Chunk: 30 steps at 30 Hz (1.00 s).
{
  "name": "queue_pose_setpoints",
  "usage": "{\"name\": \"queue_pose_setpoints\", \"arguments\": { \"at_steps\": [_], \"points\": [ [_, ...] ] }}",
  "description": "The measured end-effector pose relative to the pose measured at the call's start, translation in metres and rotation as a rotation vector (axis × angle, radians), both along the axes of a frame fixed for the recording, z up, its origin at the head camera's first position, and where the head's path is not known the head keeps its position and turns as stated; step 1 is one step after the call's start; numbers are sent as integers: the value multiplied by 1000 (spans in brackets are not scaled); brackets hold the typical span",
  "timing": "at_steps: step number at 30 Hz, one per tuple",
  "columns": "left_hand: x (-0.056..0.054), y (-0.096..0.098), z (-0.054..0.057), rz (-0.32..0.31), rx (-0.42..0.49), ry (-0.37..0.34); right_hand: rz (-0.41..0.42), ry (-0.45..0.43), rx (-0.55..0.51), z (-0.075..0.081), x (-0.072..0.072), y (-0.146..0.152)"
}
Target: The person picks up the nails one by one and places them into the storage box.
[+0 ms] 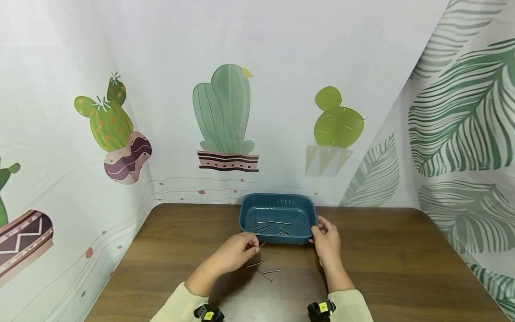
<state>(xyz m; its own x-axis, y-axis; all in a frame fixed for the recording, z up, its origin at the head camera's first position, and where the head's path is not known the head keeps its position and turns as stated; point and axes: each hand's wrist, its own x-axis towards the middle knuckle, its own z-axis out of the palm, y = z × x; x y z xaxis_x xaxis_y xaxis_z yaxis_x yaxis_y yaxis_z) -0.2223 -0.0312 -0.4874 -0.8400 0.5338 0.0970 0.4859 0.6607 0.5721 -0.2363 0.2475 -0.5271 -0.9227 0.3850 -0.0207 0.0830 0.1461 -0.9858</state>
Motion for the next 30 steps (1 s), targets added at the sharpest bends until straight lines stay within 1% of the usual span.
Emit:
{"name": "queue_pose_setpoints", "arguments": {
  "at_steps": [7, 16, 22, 30],
  "points": [
    [-6, -3, -2, 15, 86, 19, 4, -3, 8, 2, 1, 1],
    [-9, -7, 0, 43, 186, -5, 5, -5, 10, 3, 1, 1],
    [-10, -10, 2, 45, 216, -30, 10, -8, 7, 2, 1, 2],
    [-13, -14, 5, 62, 252, -12, 1, -3, 6, 2, 1, 0]
  ]
}}
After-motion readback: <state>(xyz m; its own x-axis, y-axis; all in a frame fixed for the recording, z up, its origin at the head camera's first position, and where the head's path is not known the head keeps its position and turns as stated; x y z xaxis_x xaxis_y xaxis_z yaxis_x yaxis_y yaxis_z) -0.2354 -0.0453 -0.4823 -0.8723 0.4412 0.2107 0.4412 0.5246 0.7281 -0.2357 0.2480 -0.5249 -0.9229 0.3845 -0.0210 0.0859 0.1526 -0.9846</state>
